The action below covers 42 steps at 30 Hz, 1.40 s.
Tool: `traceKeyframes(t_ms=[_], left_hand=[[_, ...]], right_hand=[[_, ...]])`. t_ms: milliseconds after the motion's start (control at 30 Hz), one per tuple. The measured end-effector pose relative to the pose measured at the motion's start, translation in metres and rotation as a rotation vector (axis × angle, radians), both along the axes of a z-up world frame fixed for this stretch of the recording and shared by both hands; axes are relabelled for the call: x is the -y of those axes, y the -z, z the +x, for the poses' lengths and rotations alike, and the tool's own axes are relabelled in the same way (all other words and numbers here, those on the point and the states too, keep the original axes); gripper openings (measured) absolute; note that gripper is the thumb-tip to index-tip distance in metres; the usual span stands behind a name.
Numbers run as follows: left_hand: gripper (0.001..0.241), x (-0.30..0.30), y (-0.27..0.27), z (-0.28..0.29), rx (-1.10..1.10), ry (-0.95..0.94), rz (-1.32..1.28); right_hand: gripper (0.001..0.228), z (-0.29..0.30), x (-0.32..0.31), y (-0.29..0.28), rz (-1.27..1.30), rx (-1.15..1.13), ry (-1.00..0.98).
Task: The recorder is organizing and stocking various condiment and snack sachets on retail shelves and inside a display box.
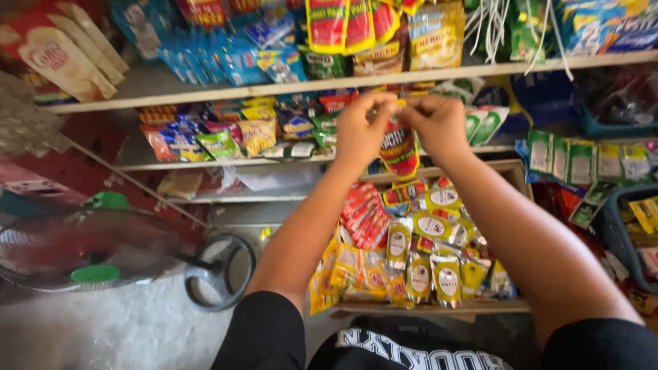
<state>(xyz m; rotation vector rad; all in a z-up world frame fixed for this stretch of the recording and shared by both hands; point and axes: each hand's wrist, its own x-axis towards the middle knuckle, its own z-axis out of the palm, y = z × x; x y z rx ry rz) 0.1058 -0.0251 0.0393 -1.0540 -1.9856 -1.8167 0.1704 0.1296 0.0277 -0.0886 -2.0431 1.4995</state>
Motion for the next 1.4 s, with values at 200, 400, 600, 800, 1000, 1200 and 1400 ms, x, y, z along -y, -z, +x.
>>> traceKeyframes(t_ms=[200,400,600,800,1000,1200,1400], left_hand=[[0.017,0.011,-0.081,-0.032,-0.217,-0.132,0.091],[0.018,0.019,-0.144,-0.050,-0.387,-0.265,0.159],[0.018,0.022,-0.174,-0.068,-0.398,-0.317,0.180],[0.017,0.018,-0.178,-0.080,-0.390,-0.330,0.196],[0.017,0.014,-0.178,-0.087,-0.385,-0.339,0.177],[0.015,0.013,-0.173,-0.099,-0.384,-0.308,0.156],[0.016,0.006,-0.154,-0.102,-0.253,-0.221,0.124]], right_hand=[[0.015,-0.025,0.021,-0.095,-0.022,-0.171,-0.125],[0.012,-0.039,0.043,-0.163,-0.108,-0.248,-0.140],[0.011,-0.082,0.040,-0.180,-0.079,-0.442,-0.173],[0.010,-0.093,0.042,-0.186,-0.063,-0.463,-0.111],[0.009,-0.093,0.039,-0.189,-0.116,-0.459,-0.135],[0.009,-0.103,0.024,-0.189,-0.177,-0.332,-0.149],[0.007,-0.119,0.003,-0.183,-0.052,-0.232,-0.198]])
